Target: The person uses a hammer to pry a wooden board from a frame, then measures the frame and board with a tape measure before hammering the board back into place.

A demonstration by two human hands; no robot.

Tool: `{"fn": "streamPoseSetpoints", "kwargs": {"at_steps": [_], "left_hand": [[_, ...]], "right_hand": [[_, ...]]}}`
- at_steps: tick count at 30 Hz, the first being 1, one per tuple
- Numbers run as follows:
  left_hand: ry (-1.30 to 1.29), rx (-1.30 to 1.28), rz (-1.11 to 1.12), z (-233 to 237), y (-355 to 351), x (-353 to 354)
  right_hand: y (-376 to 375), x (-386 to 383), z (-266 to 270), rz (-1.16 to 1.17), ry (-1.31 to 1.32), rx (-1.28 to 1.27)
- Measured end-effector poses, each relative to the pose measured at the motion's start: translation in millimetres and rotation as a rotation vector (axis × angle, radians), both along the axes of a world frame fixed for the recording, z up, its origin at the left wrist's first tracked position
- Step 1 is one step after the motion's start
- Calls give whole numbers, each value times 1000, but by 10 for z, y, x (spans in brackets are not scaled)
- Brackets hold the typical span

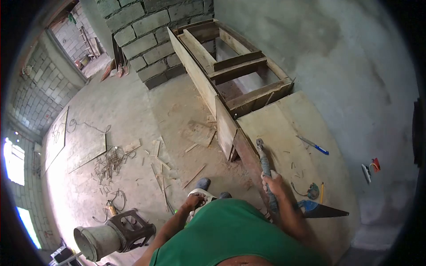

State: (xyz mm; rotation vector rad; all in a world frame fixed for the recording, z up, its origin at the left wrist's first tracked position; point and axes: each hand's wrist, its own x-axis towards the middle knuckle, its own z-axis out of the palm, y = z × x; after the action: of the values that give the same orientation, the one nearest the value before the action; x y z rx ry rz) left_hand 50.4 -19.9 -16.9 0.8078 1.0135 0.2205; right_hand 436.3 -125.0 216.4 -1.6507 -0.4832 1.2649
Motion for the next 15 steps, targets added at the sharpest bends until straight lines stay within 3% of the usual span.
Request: {"fn": "streamPoseSetpoints", "kwargs": {"at_steps": [1,3,4,6,8,12,13,14,15], "left_hand": [[4,-1,1,23,19,-13],[-92,562,-329,65,57,-18],[-91,559,-322,71,53,26],[90,-118,11,88,27,102],[35,-179,-47,130,74,52],[128,-58,-47,279,61,69],[-193,77,-31,163,35,3],[41,-159,60,40,39,5],[18,-189,133,38,7,-7]], "right_hand": [[3,-5,-5,1,4,-1],[-3,12,-20,7,-34,12],[-14,33,-51,14,-34,9],[-17,45,-152,-3,5,39],[-8,18,-118,16,1,24],[4,31,-201,21,-13,32],[9,27,-190,13,-6,-1],[14,18,-169,29,-9,-13],[20,10,-133,30,-5,-19]]}}
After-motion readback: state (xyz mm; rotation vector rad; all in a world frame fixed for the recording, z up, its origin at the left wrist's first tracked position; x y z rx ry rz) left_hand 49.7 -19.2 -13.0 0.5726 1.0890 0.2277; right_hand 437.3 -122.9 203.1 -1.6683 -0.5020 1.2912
